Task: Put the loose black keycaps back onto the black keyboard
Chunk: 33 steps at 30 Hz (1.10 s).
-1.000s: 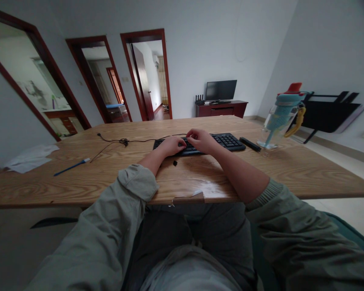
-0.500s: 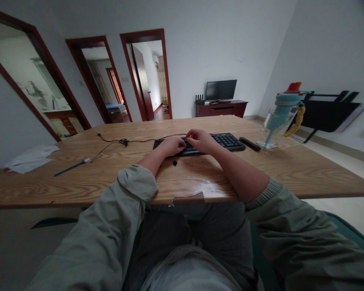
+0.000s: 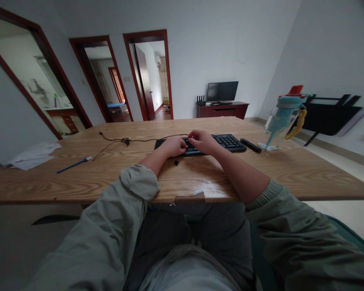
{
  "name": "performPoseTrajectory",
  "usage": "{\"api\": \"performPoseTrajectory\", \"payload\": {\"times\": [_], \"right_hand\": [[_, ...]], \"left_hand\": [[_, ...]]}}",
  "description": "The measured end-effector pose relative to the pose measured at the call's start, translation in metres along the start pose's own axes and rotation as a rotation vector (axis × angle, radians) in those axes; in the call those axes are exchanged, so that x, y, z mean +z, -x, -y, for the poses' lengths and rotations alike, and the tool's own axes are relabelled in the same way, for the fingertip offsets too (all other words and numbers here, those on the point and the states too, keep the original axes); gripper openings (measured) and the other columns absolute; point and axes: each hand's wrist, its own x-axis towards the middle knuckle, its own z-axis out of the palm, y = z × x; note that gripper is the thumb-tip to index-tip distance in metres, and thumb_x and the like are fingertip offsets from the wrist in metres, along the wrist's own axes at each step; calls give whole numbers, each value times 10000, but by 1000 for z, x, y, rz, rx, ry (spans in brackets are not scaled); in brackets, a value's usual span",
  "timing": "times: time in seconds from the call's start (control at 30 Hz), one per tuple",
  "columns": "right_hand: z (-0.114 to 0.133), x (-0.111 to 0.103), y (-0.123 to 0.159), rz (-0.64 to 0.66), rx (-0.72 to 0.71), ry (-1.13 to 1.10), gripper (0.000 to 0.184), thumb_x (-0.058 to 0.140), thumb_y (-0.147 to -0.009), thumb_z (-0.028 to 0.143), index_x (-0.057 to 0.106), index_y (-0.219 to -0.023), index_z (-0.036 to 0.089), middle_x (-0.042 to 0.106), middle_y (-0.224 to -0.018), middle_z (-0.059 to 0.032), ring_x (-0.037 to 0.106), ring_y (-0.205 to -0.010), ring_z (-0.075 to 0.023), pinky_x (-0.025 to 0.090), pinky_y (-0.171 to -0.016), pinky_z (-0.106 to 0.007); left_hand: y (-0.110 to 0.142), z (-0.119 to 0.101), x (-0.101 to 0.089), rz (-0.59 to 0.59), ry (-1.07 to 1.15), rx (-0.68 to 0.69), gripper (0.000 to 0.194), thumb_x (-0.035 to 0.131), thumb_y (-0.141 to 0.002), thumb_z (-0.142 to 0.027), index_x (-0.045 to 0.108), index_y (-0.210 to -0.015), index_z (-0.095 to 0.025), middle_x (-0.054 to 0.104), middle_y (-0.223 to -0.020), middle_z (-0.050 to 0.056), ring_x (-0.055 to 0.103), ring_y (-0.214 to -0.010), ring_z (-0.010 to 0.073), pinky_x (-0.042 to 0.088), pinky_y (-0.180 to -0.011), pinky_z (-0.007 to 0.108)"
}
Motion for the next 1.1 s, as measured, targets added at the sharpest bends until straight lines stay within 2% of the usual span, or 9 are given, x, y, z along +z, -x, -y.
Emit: {"api": "performPoseTrajectory", "payload": {"times": [0.17,0.33,0.47,0.6,0.7,0.83,0.97,1.1], "right_hand": [[-2,-1,-1,-7,14,15,222,537,-786,289,680,-867,139,605,-660,-7,504,-610,-125,342,-567,-242],[-5,-2,-2,7,23,9,248,542,-797,321,686,-892,143,604,-650,-5,510,-606,-127,335,-557,-240],[-8,-2,-1,36,47,22,227,557,-785,299,691,-889,148,636,-696,-18,517,-628,-126,348,-574,-236],[-12,0,0,115,73,24,202,555,-768,255,697,-879,164,648,-715,-15,518,-628,-121,354,-581,-232],[-14,0,0,122,80,21,200,558,-761,249,697,-877,162,649,-718,-16,521,-630,-121,357,-580,-232],[-14,3,0,90,66,20,227,574,-752,255,691,-921,160,634,-709,-7,511,-613,-118,363,-582,-235],[-11,5,0,3,-13,-31,249,607,-747,268,683,-947,141,668,-803,-27,539,-661,-120,393,-625,-238],[-5,5,0,-10,-33,-24,248,626,-765,330,709,-896,136,701,-818,-49,554,-670,-132,409,-658,-255]], "left_hand": [[3,8,10,-119,243,-44,279,592,-788,-220,678,-1052,-208,726,-1016,31,658,-908,168,491,-838,265],[2,6,12,-138,287,-49,365,613,-769,-185,606,-1133,-218,719,-991,20,661,-883,163,503,-826,273],[4,7,11,-158,278,-10,356,613,-767,-187,602,-1121,-222,713,-981,13,658,-870,159,502,-814,274],[5,11,11,-152,256,-30,312,617,-760,-195,617,-1071,-222,710,-978,15,651,-864,160,495,-802,277],[3,13,12,-178,290,-31,290,632,-738,-192,624,-1027,-218,713,-957,18,648,-841,159,492,-789,279],[-1,13,11,-278,583,-131,287,631,-759,-229,573,-1033,-169,716,-866,37,645,-751,137,492,-701,254],[-4,11,6,-333,817,-280,236,598,-809,-298,574,-974,-131,698,-762,41,602,-651,119,471,-628,242],[-4,10,5,-362,907,-259,276,641,-775,-343,630,-936,-119,698,-776,47,603,-692,128,482,-684,260]]}}
